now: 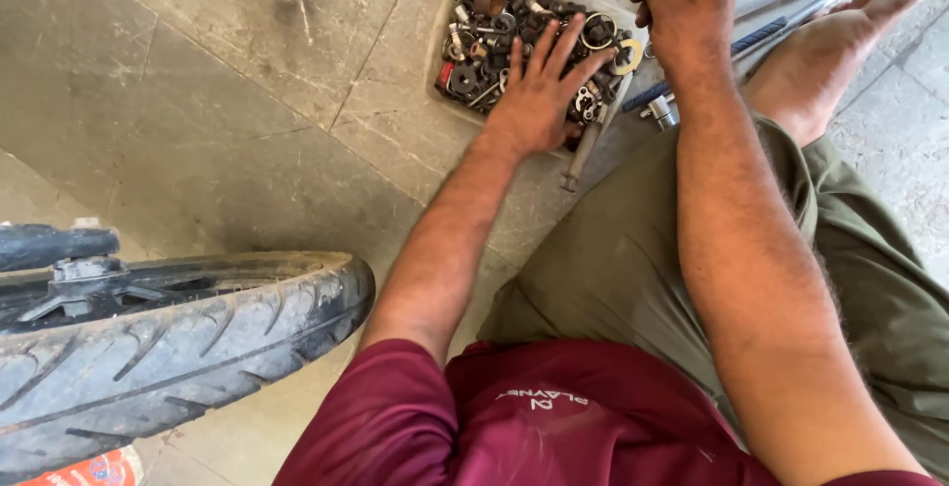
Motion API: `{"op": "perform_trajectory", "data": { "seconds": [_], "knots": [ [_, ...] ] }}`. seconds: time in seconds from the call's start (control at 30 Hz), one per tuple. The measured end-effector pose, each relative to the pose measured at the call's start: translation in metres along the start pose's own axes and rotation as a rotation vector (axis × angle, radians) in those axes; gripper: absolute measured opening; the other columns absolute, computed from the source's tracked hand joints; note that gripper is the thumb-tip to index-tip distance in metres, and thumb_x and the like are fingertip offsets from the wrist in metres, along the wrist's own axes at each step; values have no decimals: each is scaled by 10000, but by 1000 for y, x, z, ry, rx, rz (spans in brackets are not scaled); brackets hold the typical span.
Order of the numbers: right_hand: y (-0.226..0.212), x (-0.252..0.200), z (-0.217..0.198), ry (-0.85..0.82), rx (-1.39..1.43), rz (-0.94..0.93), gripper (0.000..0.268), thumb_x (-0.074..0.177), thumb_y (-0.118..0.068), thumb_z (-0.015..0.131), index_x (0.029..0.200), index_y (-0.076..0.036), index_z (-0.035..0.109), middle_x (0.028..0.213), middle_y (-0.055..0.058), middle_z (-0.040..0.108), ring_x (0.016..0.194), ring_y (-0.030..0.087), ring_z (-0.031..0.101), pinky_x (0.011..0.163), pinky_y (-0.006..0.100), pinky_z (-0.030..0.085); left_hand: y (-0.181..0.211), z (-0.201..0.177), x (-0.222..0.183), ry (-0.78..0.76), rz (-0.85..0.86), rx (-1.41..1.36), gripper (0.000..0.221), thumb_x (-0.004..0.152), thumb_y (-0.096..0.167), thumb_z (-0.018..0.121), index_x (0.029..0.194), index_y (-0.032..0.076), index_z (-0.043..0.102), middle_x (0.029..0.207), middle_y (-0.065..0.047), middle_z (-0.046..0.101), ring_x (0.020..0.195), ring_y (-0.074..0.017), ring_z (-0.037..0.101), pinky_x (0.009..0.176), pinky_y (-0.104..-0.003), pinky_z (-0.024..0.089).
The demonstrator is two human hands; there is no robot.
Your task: Sorting through a bin of fasteners and working on the engine area of a motorcycle.
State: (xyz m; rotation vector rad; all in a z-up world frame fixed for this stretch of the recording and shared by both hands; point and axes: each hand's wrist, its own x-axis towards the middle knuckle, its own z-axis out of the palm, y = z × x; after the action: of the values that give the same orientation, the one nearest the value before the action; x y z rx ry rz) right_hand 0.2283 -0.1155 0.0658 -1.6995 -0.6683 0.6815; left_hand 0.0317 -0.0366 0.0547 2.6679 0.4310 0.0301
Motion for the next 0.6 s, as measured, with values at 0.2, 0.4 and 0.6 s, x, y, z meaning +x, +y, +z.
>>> {"op": "perform_trajectory", "data": {
  "seconds": [0.2,0.4,0.6],
  "knots": [
    [11,-1,-1,-11,43,2,201,1118,-163,675,1021,5,723,798,17,701,616,70,608,550,241,482,-31,11,5,-56,10,89,773,696,422,921,1353,256,549,1562,-104,330,1450,-328,329,1215,-656,247],
    [6,-2,-6,-17,-22,3,215,1110,-168,672,1010,16,720,795,27,705,611,71,621,538,238,484,-53,21,-9,12,-55,39,460,851,360,877,1203,202,627,1424,-81,487,1328,-298,489,1160,-625,285],
    [0,-1,-4,-6,13,46,188,1102,-181,674,1027,-19,732,801,15,714,607,56,621,536,223,496,-37,-8,-14,58,-345,267,491,814,437,806,1155,98,706,1233,-105,599,1186,-311,513,1091,-588,321]
  ]
}}
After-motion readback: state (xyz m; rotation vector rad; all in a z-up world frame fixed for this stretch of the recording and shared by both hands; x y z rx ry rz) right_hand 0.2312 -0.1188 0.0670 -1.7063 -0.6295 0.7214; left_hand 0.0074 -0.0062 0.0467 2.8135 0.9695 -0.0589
